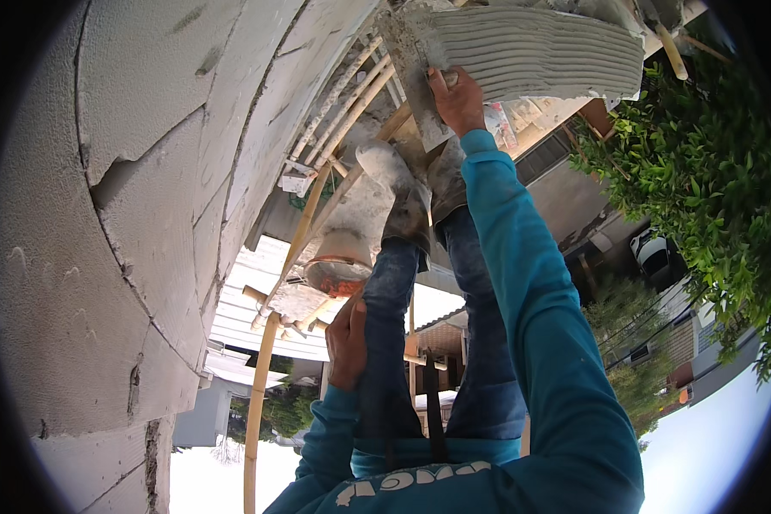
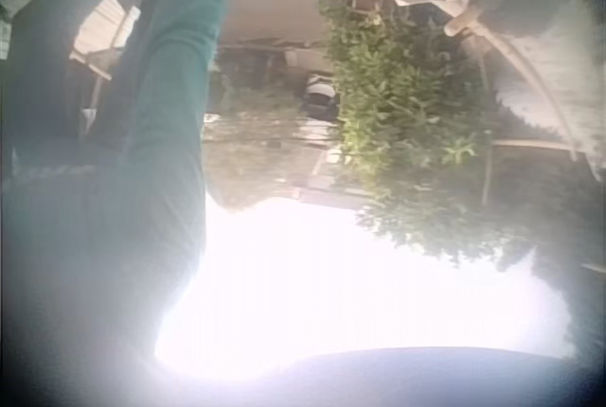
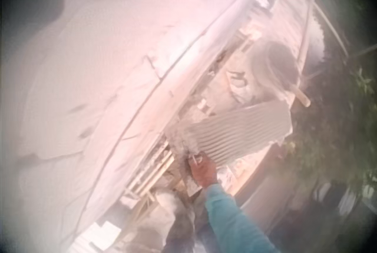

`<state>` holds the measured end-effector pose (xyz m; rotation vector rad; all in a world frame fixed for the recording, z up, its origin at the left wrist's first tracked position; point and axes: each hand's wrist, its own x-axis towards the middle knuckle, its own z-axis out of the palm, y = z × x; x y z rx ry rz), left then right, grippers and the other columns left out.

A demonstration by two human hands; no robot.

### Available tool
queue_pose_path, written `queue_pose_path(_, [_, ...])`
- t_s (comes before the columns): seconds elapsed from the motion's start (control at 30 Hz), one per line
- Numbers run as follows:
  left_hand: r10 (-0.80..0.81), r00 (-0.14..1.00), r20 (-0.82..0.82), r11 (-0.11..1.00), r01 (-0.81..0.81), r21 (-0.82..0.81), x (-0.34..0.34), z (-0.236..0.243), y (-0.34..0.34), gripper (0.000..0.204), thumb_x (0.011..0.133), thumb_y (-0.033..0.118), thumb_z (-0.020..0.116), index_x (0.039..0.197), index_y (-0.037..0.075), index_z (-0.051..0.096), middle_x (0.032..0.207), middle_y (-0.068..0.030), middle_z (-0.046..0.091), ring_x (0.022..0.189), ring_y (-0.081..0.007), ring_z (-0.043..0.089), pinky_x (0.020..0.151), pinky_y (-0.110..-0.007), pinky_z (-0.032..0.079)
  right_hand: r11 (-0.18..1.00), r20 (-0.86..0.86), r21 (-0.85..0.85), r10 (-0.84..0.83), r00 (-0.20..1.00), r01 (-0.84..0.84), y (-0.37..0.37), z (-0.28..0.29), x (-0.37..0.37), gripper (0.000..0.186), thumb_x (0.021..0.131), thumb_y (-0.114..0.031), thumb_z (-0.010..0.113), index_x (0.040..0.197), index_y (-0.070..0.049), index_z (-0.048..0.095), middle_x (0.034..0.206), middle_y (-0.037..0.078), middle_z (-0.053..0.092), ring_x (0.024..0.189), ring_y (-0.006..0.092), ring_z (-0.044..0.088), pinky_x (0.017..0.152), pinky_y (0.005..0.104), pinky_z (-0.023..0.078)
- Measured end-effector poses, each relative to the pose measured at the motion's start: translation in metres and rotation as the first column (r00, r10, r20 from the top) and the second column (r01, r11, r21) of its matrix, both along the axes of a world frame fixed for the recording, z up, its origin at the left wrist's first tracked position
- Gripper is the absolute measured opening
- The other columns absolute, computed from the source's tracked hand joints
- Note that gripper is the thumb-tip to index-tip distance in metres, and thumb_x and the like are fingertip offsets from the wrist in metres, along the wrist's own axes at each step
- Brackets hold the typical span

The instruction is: The person scoops cement from a bucket using a trowel and applies it to a wall. They spread the cement with a notched trowel, place a white rectangular tile onto the wet cement, and tap it into place with a hammer. The person then smooths the surface with a trowel and repeats the process on another section of the wall.

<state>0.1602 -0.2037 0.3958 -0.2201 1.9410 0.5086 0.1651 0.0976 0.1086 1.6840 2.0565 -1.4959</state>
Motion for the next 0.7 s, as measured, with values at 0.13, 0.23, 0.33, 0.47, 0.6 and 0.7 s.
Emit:
queue_pose_path(0.13, [-0.006, 1.000, 0.004, 0.999, 0.007, -0.036, 0.006, -0.002, -0.009, 0.046, 0.100, 0.033, 0.050, 0.127, -0.003, 0.059, 0.122, -0.0210, 0.064, 0.117, -0.0290, 0.059, 0.100, -0.036, 0.043, 0.990, 0.079, -0.032, 0.136, 0.988, -0.134, 0.005, 0.022, -0.001, 0.060, 0.086, -0.052, 0.060, 0.120, -0.002, 0.060, 0.088, 0.022, 0.070, 0.092, 0.0390, 0.067, 0.080, 0.0442, 0.053])
queue_pose_path(0.23, [0.011, 1.000, 0.009, 0.999, -0.010, -0.035, 0.004, 0.000, -0.012, 0.046, 0.100, 0.033, 0.051, 0.126, -0.003, 0.060, 0.122, -0.0220, 0.064, 0.117, -0.0298, 0.060, 0.100, -0.036, 0.043, 0.919, 0.206, 0.059, 0.372, 0.905, -0.391, 0.045, 0.042, 0.017, 0.054, 0.085, -0.052, 0.059, 0.119, -0.011, 0.063, 0.084, 0.016, 0.071, 0.087, 0.0353, 0.069, 0.077, 0.0443, 0.054])
queue_pose_path(0.33, [0.064, 0.998, 0.000, 0.998, -0.064, -0.013, 0.011, -0.001, -0.017, 0.045, 0.099, 0.032, 0.052, 0.125, -0.004, 0.060, 0.122, -0.0219, 0.064, 0.117, -0.0294, 0.060, 0.100, -0.036, 0.044, 0.702, 0.260, 0.205, 0.632, 0.730, -0.682, 0.104, 0.074, 0.033, 0.034, 0.080, -0.045, 0.064, 0.096, -0.015, 0.069, 0.077, 0.013, 0.069, 0.079, 0.0368, 0.067, 0.070, 0.0467, 0.053])
queue_pose_path(0.47, [0.090, 0.996, -0.018, 0.996, -0.090, -0.005, 0.013, -0.001, -0.012, 0.043, 0.099, 0.030, 0.053, 0.124, -0.004, 0.061, 0.121, -0.0214, 0.065, 0.115, -0.0284, 0.061, 0.099, -0.036, 0.044, 0.193, 0.287, 0.351, 0.909, 0.302, -0.916, 0.150, 0.085, 0.030, 0.019, 0.075, -0.028, 0.063, 0.082, -0.011, 0.067, 0.069, 0.010, 0.066, 0.067, 0.0332, 0.064, 0.073, 0.0438, 0.050])
queue_pose_path(0.6, [0.069, 0.997, -0.040, 0.997, -0.070, -0.032, 0.013, 0.003, -0.004, 0.043, 0.099, 0.030, 0.053, 0.124, -0.003, 0.061, 0.121, -0.0215, 0.064, 0.115, -0.0280, 0.061, 0.099, -0.036, 0.044, -0.330, 0.363, 0.216, 0.901, -0.238, -0.919, 0.120, 0.083, -0.033, 0.010, 0.068, -0.019, 0.065, 0.063, -0.010, 0.065, 0.059, 0.009, 0.059, 0.060, 0.0258, 0.057, 0.089, 0.0418, 0.038])
queue_pose_path(0.7, [0.093, 0.995, -0.042, 0.994, -0.095, -0.048, 0.014, 0.000, 0.000, 0.043, 0.099, 0.030, 0.053, 0.125, -0.003, 0.061, 0.121, -0.0216, 0.064, 0.116, -0.0281, 0.060, 0.099, -0.036, 0.044, -0.543, 0.381, 0.288, 0.821, -0.425, -0.789, 0.078, 0.056, -0.073, 0.007, 0.069, -0.020, 0.066, 0.064, -0.015, 0.069, 0.064, 0.004, 0.062, 0.067, 0.0210, 0.059, 0.089, 0.0399, 0.037])
